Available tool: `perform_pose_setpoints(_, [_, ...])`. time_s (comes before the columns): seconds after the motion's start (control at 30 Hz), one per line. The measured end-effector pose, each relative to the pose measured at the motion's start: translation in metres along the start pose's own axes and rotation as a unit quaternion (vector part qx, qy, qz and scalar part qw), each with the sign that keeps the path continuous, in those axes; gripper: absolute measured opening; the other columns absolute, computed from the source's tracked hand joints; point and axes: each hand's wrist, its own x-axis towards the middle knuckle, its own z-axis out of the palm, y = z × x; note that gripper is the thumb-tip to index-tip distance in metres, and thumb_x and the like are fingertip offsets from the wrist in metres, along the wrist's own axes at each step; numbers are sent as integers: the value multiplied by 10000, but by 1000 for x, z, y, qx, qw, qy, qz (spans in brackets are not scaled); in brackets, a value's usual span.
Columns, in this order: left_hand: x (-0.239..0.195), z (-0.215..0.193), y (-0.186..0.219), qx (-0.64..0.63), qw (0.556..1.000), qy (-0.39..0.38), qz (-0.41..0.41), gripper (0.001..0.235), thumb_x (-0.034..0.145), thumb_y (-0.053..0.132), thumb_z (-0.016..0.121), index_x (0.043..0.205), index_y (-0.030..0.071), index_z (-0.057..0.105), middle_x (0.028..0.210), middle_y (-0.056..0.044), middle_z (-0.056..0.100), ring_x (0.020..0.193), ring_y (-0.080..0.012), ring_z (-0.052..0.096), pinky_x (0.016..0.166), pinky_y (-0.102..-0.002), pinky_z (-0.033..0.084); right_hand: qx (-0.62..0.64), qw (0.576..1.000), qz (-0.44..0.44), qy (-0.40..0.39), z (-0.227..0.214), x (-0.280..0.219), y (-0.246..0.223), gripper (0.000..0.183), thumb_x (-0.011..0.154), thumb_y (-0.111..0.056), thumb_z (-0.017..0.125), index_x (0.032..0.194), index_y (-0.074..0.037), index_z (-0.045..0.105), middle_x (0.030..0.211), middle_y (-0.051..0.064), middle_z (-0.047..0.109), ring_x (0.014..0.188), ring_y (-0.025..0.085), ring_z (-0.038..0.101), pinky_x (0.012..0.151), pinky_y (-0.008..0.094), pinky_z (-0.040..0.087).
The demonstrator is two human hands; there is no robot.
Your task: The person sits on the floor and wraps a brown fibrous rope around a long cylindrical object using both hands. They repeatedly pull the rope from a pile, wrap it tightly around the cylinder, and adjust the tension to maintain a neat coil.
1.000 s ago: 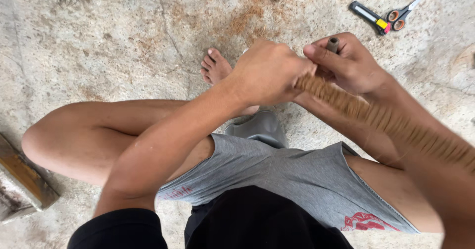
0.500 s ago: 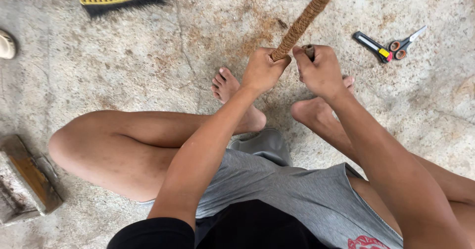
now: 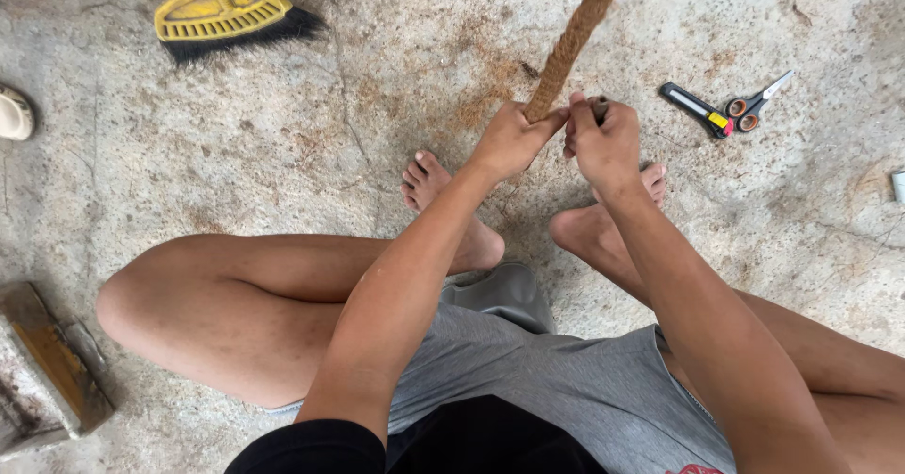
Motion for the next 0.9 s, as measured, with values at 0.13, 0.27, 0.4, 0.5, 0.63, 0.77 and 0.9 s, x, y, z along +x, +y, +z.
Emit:
perform_pose_setpoints(0.13, [0, 3, 7, -15, 999, -25, 21, 408, 925, 434, 663, 694, 100, 703, 476, 10, 504, 406, -114, 435, 416, -358, 340, 48, 998, 0, 45, -1, 6, 5, 423, 1096, -195, 570, 699, -52, 596, 576, 44, 575, 453, 123, 525, 435, 310, 435])
perform_pose_setpoints(0.27, [-8, 5, 20, -72, 990, -60, 101, 262, 929, 381, 668, 807, 164, 747, 514, 78, 588, 429, -55, 519, 439, -280, 403, 70, 994, -24, 81, -6, 17, 3, 396, 1094, -194, 581, 720, -63, 564, 591, 24, 565, 473, 97, 530, 407, 307, 435])
perform_pose_setpoints(0.4, [-20, 5, 28, -189, 979, -82, 6, 283, 944, 309, 709, 807, 87, 599, 461, 29, 472, 367, -92, 408, 363, -317, 340, 214, 975, 8, 61, -20, 19, -4, 435, 1091, -234, 562, 683, -97, 492, 551, -21, 436, 422, 86, 361, 371, 298, 290])
perform_pose_setpoints(0.5, [-21, 1, 31, -196, 977, -85, 11, 354, 985, 294, 689, 765, 51, 557, 471, 33, 453, 360, -98, 379, 352, -319, 326, 212, 976, 30, 39, -34, 13, -9, 463, 1103, -280, 575, 684, -118, 466, 533, -40, 372, 423, 70, 293, 391, 277, 233])
perform_pose_setpoints(0.63, [-10, -11, 33, -100, 995, -9, -5, 334, 977, 289, 607, 719, 78, 593, 460, 30, 473, 333, -104, 398, 322, -317, 360, 123, 991, -2, -54, -48, -9, -11, 527, 1123, -319, 581, 672, -108, 409, 550, -47, 355, 444, 74, 285, 410, 282, 225])
perform_pose_setpoints(0.77, [1, -14, 37, 125, 989, 71, 36, 264, 970, 211, 595, 762, 57, 642, 523, 24, 552, 386, -85, 501, 333, -313, 436, -256, 954, -157, -18, -53, -35, -20, 649, 1214, -359, 572, 663, -46, 433, 555, 18, 382, 498, 130, 335, 478, 357, 247])
perform_pose_setpoints(0.9, [5, -6, 49, 202, 974, 97, 33, 185, 936, 187, 581, 824, 60, 655, 504, -2, 563, 381, -115, 532, 313, -314, 452, -385, 887, -246, -70, -35, -63, -46, 357, 1103, -294, 555, 835, -91, 675, 568, 13, 572, 425, 148, 493, 411, 379, 392])
